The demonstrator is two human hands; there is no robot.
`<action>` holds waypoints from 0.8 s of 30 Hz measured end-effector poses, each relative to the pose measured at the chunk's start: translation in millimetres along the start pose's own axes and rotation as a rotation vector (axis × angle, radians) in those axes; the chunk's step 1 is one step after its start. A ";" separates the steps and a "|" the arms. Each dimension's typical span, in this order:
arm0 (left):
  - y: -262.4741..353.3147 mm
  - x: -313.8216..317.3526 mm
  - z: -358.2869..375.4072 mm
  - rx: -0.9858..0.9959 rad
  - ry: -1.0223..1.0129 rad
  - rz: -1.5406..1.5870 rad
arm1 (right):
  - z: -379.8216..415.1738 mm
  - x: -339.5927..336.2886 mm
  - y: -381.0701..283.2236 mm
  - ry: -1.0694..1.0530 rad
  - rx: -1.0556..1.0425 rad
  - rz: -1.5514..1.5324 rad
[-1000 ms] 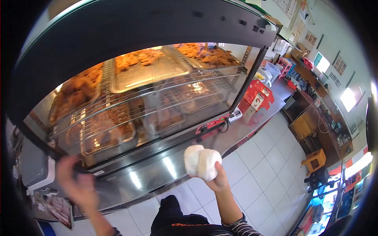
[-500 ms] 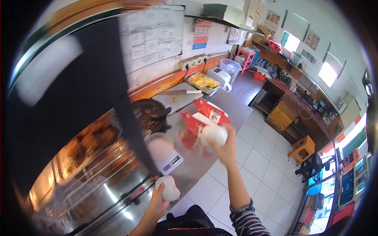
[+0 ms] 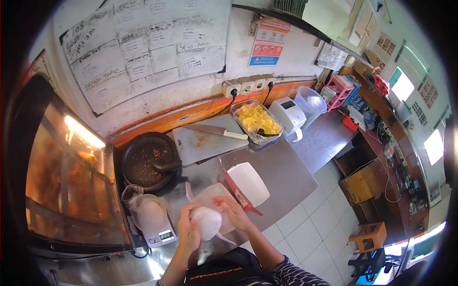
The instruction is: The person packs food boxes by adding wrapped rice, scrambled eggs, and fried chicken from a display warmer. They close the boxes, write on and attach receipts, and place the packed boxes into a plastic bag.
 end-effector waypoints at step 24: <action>-178.3 42.5 -62.1 -0.273 0.724 0.178 | -255.7 -263.3 198.2 0.236 -0.108 1.035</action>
Point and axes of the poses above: each hand's wrist, its own z-axis away from the middle knuckle, its own x-axis out of the palm, y = z × x, the point moved 4 cm from there along -z, towards the middle knuckle, and after that the axes turned 10 degrees about z, right-handed, at the moved point
